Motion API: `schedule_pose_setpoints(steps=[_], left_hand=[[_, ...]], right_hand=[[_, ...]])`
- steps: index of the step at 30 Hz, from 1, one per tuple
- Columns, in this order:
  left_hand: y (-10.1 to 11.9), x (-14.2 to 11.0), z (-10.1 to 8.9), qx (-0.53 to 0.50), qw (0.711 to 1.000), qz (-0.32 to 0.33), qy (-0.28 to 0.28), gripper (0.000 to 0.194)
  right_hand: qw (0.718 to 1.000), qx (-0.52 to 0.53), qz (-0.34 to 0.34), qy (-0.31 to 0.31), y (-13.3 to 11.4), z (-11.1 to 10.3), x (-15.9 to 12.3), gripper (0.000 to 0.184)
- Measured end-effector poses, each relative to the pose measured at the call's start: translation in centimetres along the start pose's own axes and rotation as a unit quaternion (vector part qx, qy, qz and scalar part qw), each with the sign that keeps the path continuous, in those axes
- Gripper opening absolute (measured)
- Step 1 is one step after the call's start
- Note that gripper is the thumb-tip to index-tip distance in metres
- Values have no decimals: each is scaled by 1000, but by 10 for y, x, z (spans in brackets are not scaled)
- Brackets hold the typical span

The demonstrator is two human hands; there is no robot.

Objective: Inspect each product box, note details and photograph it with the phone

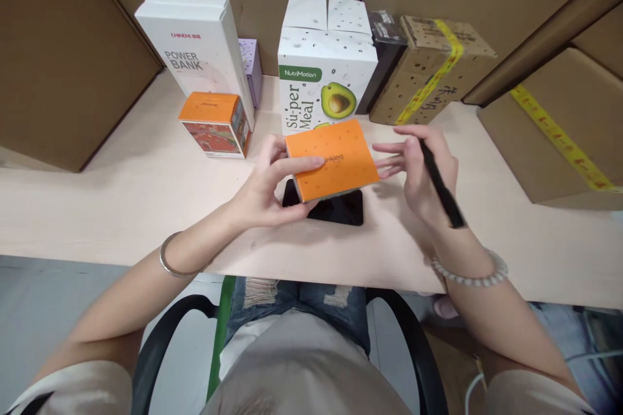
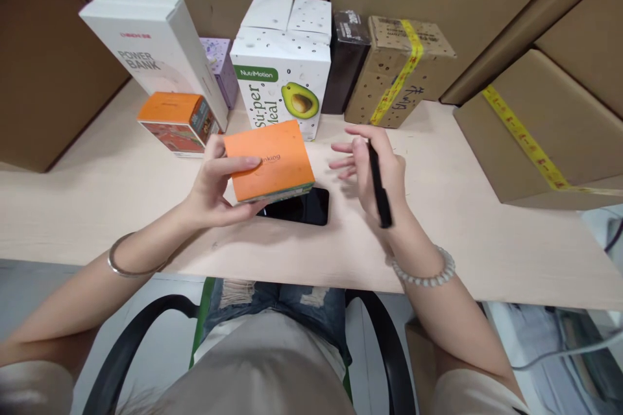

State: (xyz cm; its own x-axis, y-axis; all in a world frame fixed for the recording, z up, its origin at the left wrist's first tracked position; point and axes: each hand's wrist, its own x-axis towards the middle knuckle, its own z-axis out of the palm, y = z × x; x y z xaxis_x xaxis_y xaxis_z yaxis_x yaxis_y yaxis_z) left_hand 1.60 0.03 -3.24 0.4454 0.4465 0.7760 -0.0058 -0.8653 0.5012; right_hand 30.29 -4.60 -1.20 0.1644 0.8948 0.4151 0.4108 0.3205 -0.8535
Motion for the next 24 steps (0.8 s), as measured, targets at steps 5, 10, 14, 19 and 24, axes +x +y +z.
schedule_pose_setpoints(steps=[5,10,14,19,24], left_hand=[[5,0,9,-33,997,27,-68,98],[2,-1,18,-82,993,-6,-85,105],[9,-4,19,-109,989,-74,-70,89],[19,-6,21,-179,962,-200,-55,67],[13,-3,29,-196,965,-173,-23,87]], right_hand=[[966,123,-192,-118,3,16,-9,59],[967,118,-179,-137,3,26,-17,64],[985,74,-114,-102,0,34,-24,65],[987,82,-93,-100,1,39,-26,60],[991,96,-50,-84,5,40,-27,51]])
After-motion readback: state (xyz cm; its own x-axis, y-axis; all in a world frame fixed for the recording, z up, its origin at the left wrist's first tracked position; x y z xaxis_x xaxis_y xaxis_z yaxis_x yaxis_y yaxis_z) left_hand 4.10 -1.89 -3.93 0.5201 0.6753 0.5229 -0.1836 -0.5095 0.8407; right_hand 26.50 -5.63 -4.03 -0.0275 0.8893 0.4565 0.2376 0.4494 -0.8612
